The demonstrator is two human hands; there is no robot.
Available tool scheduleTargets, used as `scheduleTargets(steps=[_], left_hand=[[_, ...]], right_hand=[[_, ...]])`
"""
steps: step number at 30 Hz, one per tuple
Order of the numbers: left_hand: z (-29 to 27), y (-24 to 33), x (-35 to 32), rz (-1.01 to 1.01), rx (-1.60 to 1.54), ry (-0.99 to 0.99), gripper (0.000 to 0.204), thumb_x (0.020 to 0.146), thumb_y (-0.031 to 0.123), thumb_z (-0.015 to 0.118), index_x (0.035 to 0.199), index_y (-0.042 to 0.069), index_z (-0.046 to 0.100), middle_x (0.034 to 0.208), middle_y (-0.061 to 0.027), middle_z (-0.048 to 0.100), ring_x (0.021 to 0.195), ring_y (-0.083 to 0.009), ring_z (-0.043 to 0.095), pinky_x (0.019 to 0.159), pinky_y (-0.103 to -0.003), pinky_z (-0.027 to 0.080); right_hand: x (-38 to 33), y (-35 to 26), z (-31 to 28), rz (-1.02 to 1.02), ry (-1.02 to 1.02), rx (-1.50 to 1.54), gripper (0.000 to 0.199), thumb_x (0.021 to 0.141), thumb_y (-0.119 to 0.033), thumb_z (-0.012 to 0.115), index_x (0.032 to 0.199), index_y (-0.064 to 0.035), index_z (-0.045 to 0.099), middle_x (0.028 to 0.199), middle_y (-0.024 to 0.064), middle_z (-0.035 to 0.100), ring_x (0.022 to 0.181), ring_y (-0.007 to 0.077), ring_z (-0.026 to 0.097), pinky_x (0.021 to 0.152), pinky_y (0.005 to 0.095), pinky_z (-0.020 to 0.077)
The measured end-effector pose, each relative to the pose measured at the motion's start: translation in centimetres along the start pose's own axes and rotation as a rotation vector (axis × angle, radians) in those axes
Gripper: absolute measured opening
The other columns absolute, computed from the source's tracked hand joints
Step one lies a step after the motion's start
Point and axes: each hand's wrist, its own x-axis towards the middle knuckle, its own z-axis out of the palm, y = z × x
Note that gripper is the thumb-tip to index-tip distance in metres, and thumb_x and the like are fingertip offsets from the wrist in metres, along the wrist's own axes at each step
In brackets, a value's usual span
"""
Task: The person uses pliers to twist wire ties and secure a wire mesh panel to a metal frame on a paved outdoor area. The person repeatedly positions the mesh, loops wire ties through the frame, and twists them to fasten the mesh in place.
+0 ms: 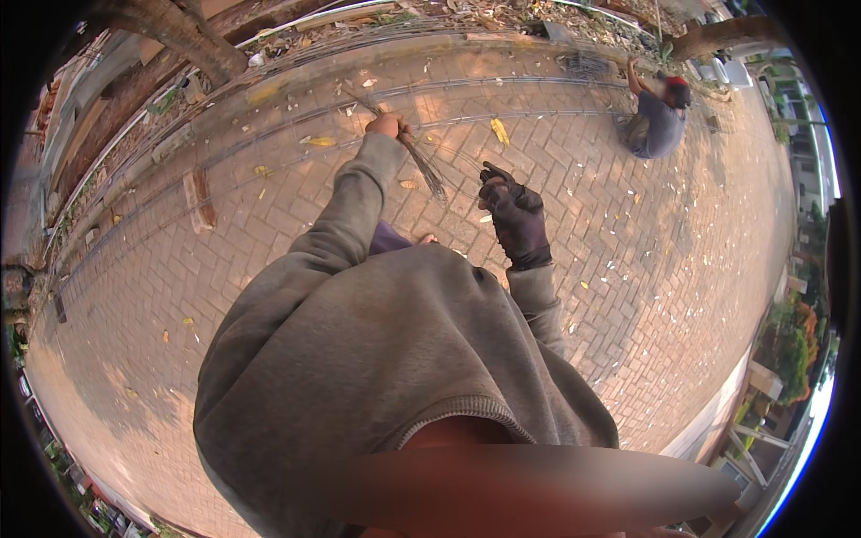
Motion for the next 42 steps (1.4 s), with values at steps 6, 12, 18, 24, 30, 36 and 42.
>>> scheduleTargets(steps=[6, 12, 18, 24, 30, 36, 42], left_hand=[[1.6, 0.8, -1.5, 0.019, 0.006, 0.093, 0.004, 0.089, 0.001, 0.059, 0.088, -0.002, 0.061, 0.077, -0.0152, 0.064, 0.057, -0.0271, 0.061, 0.049, -0.041, 0.048], [2.9, 0.4, -1.5, 0.033, 0.053, 0.19, 0.009, 0.09, 0.004, 0.057, 0.092, -0.004, 0.061, 0.079, -0.0171, 0.066, 0.06, -0.0274, 0.065, 0.051, -0.041, 0.05], [3.2, 0.0, -1.4, 0.046, 0.17, 0.202, 0.017, 0.091, 0.005, 0.053, 0.094, -0.01, 0.061, 0.078, -0.0188, 0.071, 0.065, -0.0266, 0.07, 0.055, -0.041, 0.053], [2.5, -0.9, -0.5, 0.058, 0.329, 0.159, 0.025, 0.094, 0.011, 0.049, 0.089, -0.007, 0.066, 0.076, -0.0164, 0.071, 0.065, -0.0239, 0.069, 0.058, -0.038, 0.053], [1.5, -2.6, 1.5, 0.053, 0.303, 0.156, 0.029, 0.092, 0.018, 0.056, 0.075, -0.003, 0.068, 0.074, -0.0136, 0.071, 0.062, -0.0227, 0.066, 0.059, -0.04, 0.052], [0.7, -3.4, 1.1, 0.047, 0.511, 0.133, 0.022, 0.089, 0.013, 0.059, 0.081, -0.006, 0.066, 0.073, -0.0153, 0.07, 0.058, -0.0254, 0.066, 0.055, -0.04, 0.052], [1.5, -4.7, 0.2, -0.074, 0.249, 0.285, 0.009, 0.09, 0.007, 0.063, 0.092, -0.002, 0.061, 0.07, -0.0146, 0.061, 0.055, -0.021, 0.057, 0.046, -0.037, 0.046]], right_hand=[[-0.2, -1.4, 0.1, 0.019, -0.172, 0.044, 0.038, 0.097, -0.023, 0.068, 0.123, 0.0052, 0.065, 0.101, 0.007, 0.07, 0.081, 0.0097, 0.058, 0.087, 0.0291, 0.05], [-0.3, -1.1, 1.8, 0.025, -0.019, -0.161, 0.037, 0.099, -0.02, 0.065, 0.126, 0.0051, 0.064, 0.098, 0.0049, 0.069, 0.078, 0.0098, 0.059, 0.078, 0.0266, 0.052], [0.0, -0.9, 2.1, 0.044, -0.01, -0.238, 0.034, 0.096, -0.007, 0.067, 0.127, 0.0057, 0.065, 0.096, 0.001, 0.067, 0.084, 0.0088, 0.061, 0.075, 0.0259, 0.0516], [0.8, -0.8, 2.0, 0.153, -0.009, -0.269, 0.023, 0.095, -0.01, 0.072, 0.114, 0.0032, 0.072, 0.093, 0.0005, 0.068, 0.081, 0.0074, 0.06, 0.074, 0.0246, 0.0501], [0.7, -1.1, 1.8, 0.209, -0.132, -0.282, 0.025, 0.094, -0.015, 0.073, 0.111, 0.0036, 0.073, 0.089, 0.0013, 0.071, 0.078, 0.0072, 0.06, 0.073, 0.0257, 0.0504], [0.7, -1.0, 1.4, 0.249, -0.129, -0.198, 0.034, 0.094, -0.027, 0.078, 0.109, 0.0022, 0.073, 0.089, 0.001, 0.069, 0.076, 0.0074, 0.059, 0.069, 0.0266, 0.0492], [0.3, -0.6, 1.6, 0.192, -0.118, -0.253, 0.019, 0.098, -0.018, 0.07, 0.102, 0.0008, 0.069, 0.088, 0.0007, 0.067, 0.078, 0.0076, 0.057, 0.073, 0.0259, 0.0489]])
